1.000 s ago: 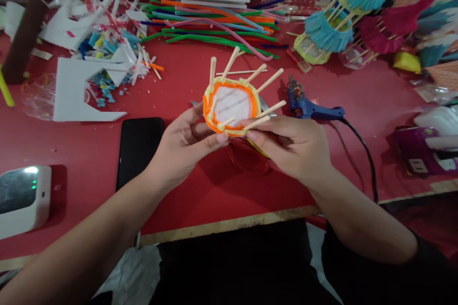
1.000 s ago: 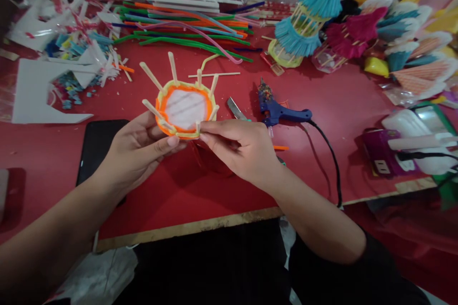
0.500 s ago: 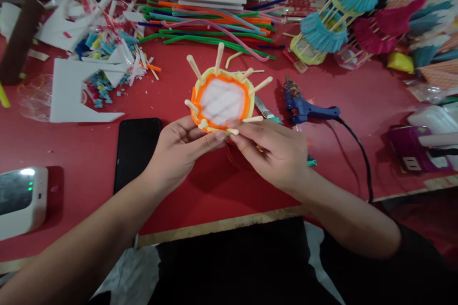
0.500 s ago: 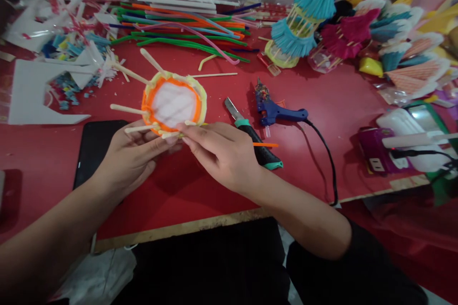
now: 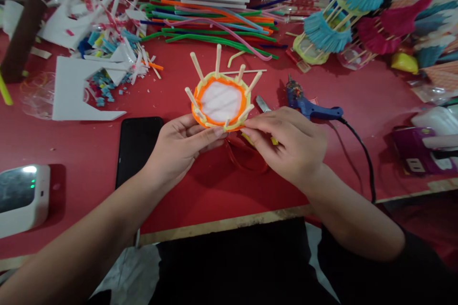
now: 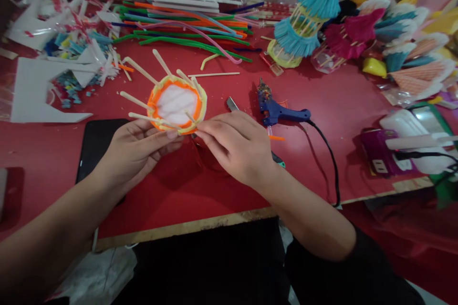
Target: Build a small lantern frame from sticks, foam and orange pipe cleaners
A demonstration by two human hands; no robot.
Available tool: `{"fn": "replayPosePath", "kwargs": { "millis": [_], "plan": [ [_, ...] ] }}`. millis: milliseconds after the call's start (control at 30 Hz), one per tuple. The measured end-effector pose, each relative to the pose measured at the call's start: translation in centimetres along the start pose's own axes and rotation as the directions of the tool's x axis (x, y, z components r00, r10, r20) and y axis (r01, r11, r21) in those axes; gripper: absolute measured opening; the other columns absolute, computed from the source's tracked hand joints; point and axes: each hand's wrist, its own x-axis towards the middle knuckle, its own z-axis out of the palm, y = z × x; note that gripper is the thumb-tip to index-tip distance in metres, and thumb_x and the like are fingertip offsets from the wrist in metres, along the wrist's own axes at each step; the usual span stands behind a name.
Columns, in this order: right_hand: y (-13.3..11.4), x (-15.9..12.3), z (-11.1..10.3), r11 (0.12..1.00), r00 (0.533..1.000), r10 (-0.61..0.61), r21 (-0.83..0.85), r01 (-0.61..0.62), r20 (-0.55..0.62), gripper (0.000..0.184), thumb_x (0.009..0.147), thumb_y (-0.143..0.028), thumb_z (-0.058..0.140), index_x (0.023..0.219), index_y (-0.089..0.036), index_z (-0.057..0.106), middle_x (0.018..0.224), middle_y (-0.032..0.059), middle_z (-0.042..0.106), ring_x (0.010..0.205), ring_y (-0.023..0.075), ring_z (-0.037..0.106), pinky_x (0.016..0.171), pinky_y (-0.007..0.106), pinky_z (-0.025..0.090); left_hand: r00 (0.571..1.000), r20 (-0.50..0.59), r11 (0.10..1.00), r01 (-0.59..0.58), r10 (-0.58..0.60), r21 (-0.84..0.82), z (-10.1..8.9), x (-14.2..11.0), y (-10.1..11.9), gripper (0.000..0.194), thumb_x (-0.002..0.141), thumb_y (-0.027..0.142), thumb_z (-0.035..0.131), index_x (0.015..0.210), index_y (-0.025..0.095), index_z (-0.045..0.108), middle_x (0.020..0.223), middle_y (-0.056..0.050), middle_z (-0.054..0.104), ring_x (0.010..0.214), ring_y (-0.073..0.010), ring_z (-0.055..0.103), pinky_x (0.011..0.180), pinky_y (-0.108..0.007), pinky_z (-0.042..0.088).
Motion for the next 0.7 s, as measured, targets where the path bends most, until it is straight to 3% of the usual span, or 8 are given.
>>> {"fn": "replayPosePath", "kwargs": {
  "millis": [200, 400, 567, 700],
  "plan": [
    [0.3, -0.2, -0.2, 0.997, 0.998, 0.068, 0.032, -0.068, 0.004, 0.012, 0.093, -0.015, 0.067, 0.095, -0.024, 0.073, 0.091, 0.0019, 0.081, 0.082, 0.0168, 0.076, 0.077, 0.030, 0.063, 0.995, 0.090, 0.999, 0.050, -0.051, 0.023, -0.3, 0.1, 0.2, 0.022, 0.065, 0.016, 0.093, 0.082, 0.015, 0.080, 0.089, -0.005, 0.083, 0.073, -0.0129, 0.078, 0.069, -0.017, 0.064],
    [0.4, -0.3, -0.5, 0.984, 0.987, 0.154, 0.082, -0.158, 0.055, 0.016, 0.093, -0.018, 0.068, 0.107, -0.026, 0.074, 0.097, 0.0016, 0.082, 0.086, 0.0172, 0.078, 0.075, 0.026, 0.063, 0.980, 0.169, 0.993, 0.091, -0.102, 0.071, -0.9, 0.2, 0.4, 0.019, 0.068, 0.015, 0.091, 0.085, 0.017, 0.081, 0.078, 0.000, 0.081, 0.072, -0.0110, 0.077, 0.069, -0.016, 0.064],
    [1.4, -0.3, -0.6, 0.977, 0.970, 0.121, 0.150, -0.155, 0.211, 0.020, 0.097, -0.019, 0.063, 0.111, -0.028, 0.075, 0.106, -0.0009, 0.082, 0.089, 0.0154, 0.079, 0.075, 0.025, 0.062, 0.971, 0.181, 0.987, 0.143, -0.153, 0.068, -0.8, 0.1, 0.6, 0.022, 0.067, 0.015, 0.093, 0.086, 0.017, 0.082, 0.080, -0.001, 0.082, 0.075, -0.0118, 0.078, 0.072, -0.017, 0.065],
    [1.5, -0.3, -0.6, 0.972, 0.966, 0.140, 0.155, -0.176, 0.215, 0.018, 0.096, -0.019, 0.063, 0.106, -0.028, 0.076, 0.104, -0.0012, 0.082, 0.095, 0.0172, 0.079, 0.082, 0.026, 0.063, 0.973, 0.153, 0.985, 0.172, -0.173, 0.014, -0.4, 0.1, 0.6, 0.029, 0.061, 0.017, 0.097, 0.085, 0.017, 0.082, 0.082, -0.001, 0.082, 0.073, -0.0112, 0.078, 0.071, -0.017, 0.065]
  ]
}}
